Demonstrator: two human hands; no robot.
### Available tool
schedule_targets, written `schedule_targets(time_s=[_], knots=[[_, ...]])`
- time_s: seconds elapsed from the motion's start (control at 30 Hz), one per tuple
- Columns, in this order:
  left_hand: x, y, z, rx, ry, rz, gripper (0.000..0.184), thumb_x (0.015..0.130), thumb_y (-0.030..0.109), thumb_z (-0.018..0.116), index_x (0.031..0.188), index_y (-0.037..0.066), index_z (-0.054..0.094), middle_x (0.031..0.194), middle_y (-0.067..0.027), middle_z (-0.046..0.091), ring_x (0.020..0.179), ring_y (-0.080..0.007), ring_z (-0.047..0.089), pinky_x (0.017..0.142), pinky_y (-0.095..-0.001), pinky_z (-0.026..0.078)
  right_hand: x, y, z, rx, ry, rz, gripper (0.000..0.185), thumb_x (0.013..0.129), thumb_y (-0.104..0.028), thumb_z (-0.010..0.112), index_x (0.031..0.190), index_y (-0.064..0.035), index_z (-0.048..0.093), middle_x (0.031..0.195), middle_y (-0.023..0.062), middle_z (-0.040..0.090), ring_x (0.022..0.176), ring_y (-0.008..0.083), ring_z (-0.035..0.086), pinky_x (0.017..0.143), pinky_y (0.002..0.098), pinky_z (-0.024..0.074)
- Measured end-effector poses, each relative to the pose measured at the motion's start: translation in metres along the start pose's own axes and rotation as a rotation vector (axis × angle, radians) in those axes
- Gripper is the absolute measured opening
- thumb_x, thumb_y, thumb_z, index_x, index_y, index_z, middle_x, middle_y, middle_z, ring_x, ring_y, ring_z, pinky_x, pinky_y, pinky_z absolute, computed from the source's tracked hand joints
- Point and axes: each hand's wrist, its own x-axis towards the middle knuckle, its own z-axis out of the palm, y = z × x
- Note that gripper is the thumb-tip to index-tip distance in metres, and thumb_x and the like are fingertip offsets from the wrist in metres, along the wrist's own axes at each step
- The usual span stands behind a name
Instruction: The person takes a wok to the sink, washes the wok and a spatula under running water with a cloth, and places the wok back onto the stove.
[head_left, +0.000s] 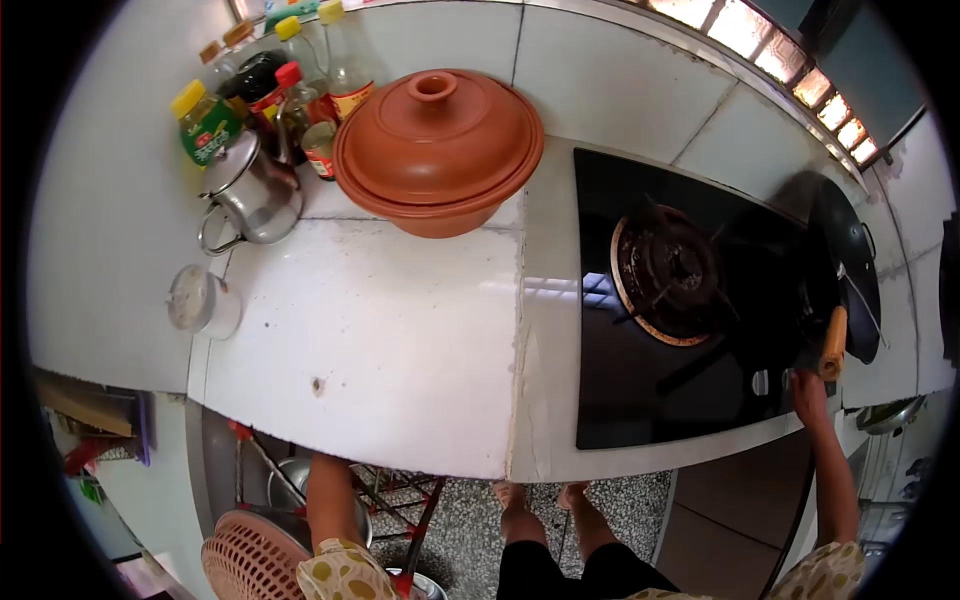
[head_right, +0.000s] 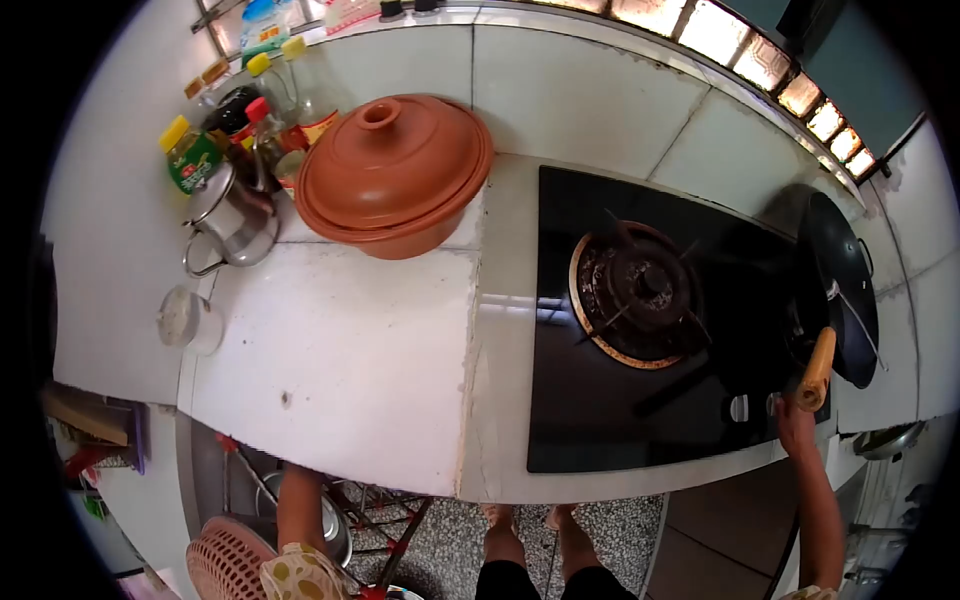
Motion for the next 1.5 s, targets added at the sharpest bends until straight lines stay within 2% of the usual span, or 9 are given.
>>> schedule_targets(time_s=[0.37,0.77,1.0,1.03,1.13,1.2,1.23,1.3,1.5], knots=[[-0.008,-0.011,0.001,-0.033,-0.031,-0.089,0.042,0.071,0.014,0.055,0.11,-0.001,0.053,0.116,-0.0221,0.048,0.108,-0.0378,0.044,0.09,-0.0453,0.036,-0.003,-0.017,-0.001,-0.07,-0.022,0.049,0.029,0.089,-0.027,0.042,0.084,-0.0009,0.054,0.078,0.023,0.056,0.078,0.0417,0.054,0.066,0.0469,0.0414],[-0.021,-0.017,-0.005,-0.043,-0.045,-0.143,0.041,0.074,0.017,0.054,0.111,0.0,0.052,0.119,-0.0213,0.046,0.11,-0.038,0.042,0.091,-0.0461,0.035,0.004,-0.012,0.007,-0.15,0.257,-0.295,0.037,0.087,-0.03,0.04,0.077,0.0012,0.057,0.07,0.0252,0.058,0.065,0.0417,0.056,0.055,0.0481,0.044],[-0.021,-0.024,0.004,-0.071,-0.065,-0.165,0.041,0.075,0.019,0.053,0.112,0.001,0.052,0.121,-0.0208,0.045,0.112,-0.0381,0.041,0.092,-0.0466,0.034,-0.003,-0.011,-0.003,-0.026,-0.103,0.067,0.03,0.09,-0.029,0.041,0.087,-0.0015,0.052,0.079,0.0221,0.056,0.08,0.0409,0.055,0.066,0.0464,0.0419],[-0.019,-0.023,0.007,-0.083,-0.074,-0.164,0.041,0.075,0.019,0.053,0.112,0.001,0.052,0.121,-0.0207,0.044,0.112,-0.0382,0.041,0.093,-0.0467,0.034,-0.002,-0.007,-0.003,0.099,-0.057,-0.002,0.028,0.085,-0.025,0.049,0.075,0.0017,0.052,0.065,0.0218,0.054,0.066,0.038,0.056,0.058,0.0434,0.0417],[-0.007,-0.035,0.006,-0.095,-0.095,-0.184,0.041,0.076,0.019,0.053,0.112,0.001,0.052,0.122,-0.0205,0.044,0.112,-0.0382,0.04,0.093,-0.0469,0.034,0.003,-0.001,-0.013,0.102,-0.292,-0.078,0.031,0.087,-0.033,0.045,0.103,-0.0059,0.045,0.077,0.013,0.055,0.061,0.0248,0.058,0.055,0.0356,0.0482],[-0.003,-0.037,0.002,-0.105,-0.105,-0.207,0.04,0.076,0.02,0.053,0.112,0.001,0.052,0.122,-0.0204,0.044,0.113,-0.0382,0.04,0.093,-0.047,0.033,0.012,-0.004,-0.016,0.14,-0.385,-0.101,0.026,0.086,-0.027,0.043,0.1,-0.0054,0.046,0.074,0.008,0.052,0.055,0.0207,0.056,0.05,0.031,0.0477],[-0.002,-0.037,0.0,-0.105,-0.113,-0.213,0.04,0.077,0.02,0.053,0.112,0.001,0.052,0.123,-0.0203,0.043,0.113,-0.0383,0.04,0.093,-0.0471,0.033,0.01,-0.037,-0.04,0.312,-0.444,0.163,0.023,0.084,-0.022,0.045,0.099,-0.0052,0.047,0.074,0.0072,0.053,0.058,0.0189,0.057,0.049,0.0307,0.0477],[-0.002,-0.034,-0.004,-0.112,-0.117,-0.232,0.04,0.077,0.02,0.053,0.113,0.002,0.051,0.123,-0.0202,0.043,0.113,-0.0383,0.039,0.094,-0.0472,0.033,0.02,-0.001,-0.017,0.02,-0.405,-0.298,0.022,0.08,-0.015,0.049,0.099,-0.0029,0.053,0.082,0.0149,0.061,0.08,0.0321,0.059,0.071,0.0382,0.0472],[-0.027,-0.001,-0.005,-0.303,-0.098,-0.347,0.04,0.078,0.022,0.052,0.113,0.002,0.051,0.125,-0.0198,0.042,0.115,-0.0384,0.038,0.095,-0.0476,0.032,0.045,0.039,0.039,-0.028,-0.464,-0.284,0.021,0.078,-0.014,0.048,0.089,0.0015,0.056,0.087,0.0212,0.06,0.086,0.0358,0.058,0.072,0.0415,0.0461]])
